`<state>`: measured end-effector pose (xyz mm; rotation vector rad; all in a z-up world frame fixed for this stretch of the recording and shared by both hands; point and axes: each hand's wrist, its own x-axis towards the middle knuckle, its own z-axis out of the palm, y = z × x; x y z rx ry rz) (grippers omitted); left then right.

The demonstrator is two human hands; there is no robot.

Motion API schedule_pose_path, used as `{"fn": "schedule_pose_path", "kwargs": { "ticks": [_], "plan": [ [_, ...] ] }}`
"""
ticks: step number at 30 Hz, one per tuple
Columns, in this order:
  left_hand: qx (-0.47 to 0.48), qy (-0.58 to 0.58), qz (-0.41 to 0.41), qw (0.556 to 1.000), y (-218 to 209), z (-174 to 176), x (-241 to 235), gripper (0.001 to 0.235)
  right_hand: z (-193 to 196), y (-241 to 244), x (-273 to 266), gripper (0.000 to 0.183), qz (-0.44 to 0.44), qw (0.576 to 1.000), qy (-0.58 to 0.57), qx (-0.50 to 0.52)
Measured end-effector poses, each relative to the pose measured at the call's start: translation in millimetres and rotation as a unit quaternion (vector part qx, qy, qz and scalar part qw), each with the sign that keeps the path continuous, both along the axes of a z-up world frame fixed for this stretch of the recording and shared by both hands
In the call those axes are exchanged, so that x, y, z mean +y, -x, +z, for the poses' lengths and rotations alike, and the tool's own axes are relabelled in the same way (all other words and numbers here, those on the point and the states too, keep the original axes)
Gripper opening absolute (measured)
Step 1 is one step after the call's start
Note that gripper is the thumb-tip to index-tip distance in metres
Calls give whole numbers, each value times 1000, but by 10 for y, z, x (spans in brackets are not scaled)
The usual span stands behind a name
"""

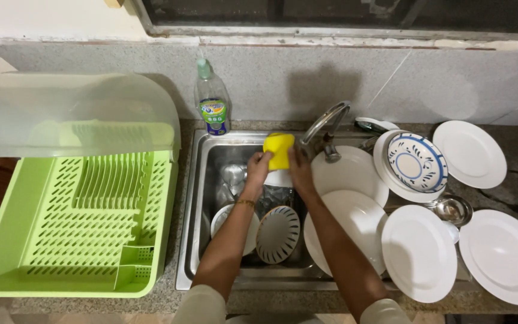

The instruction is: The person washes various dishes in a kitchen sink using a yellow sponge and running water. They scrub and rinse a small cup, a patterned plate, a white plate, and a bowl, placing the cleaned items into a green dish rack. The person also washes several pieces of cutlery, including spoons and forks, before setting them aside.

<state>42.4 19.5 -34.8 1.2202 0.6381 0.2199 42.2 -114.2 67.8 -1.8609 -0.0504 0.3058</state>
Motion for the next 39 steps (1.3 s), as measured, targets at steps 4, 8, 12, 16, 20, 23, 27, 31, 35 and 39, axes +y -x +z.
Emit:
{"fn": "schedule_pose_path", "kwargs": {
  "ticks": [4,8,12,16,20,23,27,31,35,39],
  "plan": [
    [5,-3,17,1000,-348,-629,255,41,-192,-216,235,104,-34,982,-147,115],
    [29,-7,1,1000,-387,-449,270,39,-516,-523,267,94,-6,991,-115,72],
    [59,4,-36,998,-639,-643,375,39,-1238,-1028,250,86,16,998,52,19],
    [58,67,-26,996,-807,-643,512,53,-981,-1000,428,69,-11,999,23,25],
    [89,99,-5,991,-762,-382,619,57,-954,-1025,515,67,-16,992,-107,61],
    [80,101,42,991,-970,-949,746,52,-855,-1045,599,64,9,991,-108,77],
    [48,35,75,995,-1046,-988,814,39,-928,-1137,714,70,-81,986,-125,70],
    [33,-4,122,992,-1064,-1261,916,33,-1278,-1197,660,70,-200,960,-172,92],
    [-10,-71,164,984,-748,-748,853,31,-1525,-1293,567,58,-233,954,-162,96],
    [-28,159,141,977,-524,-173,868,35,-1246,-1298,669,51,-214,926,-297,96]
  ]
}}
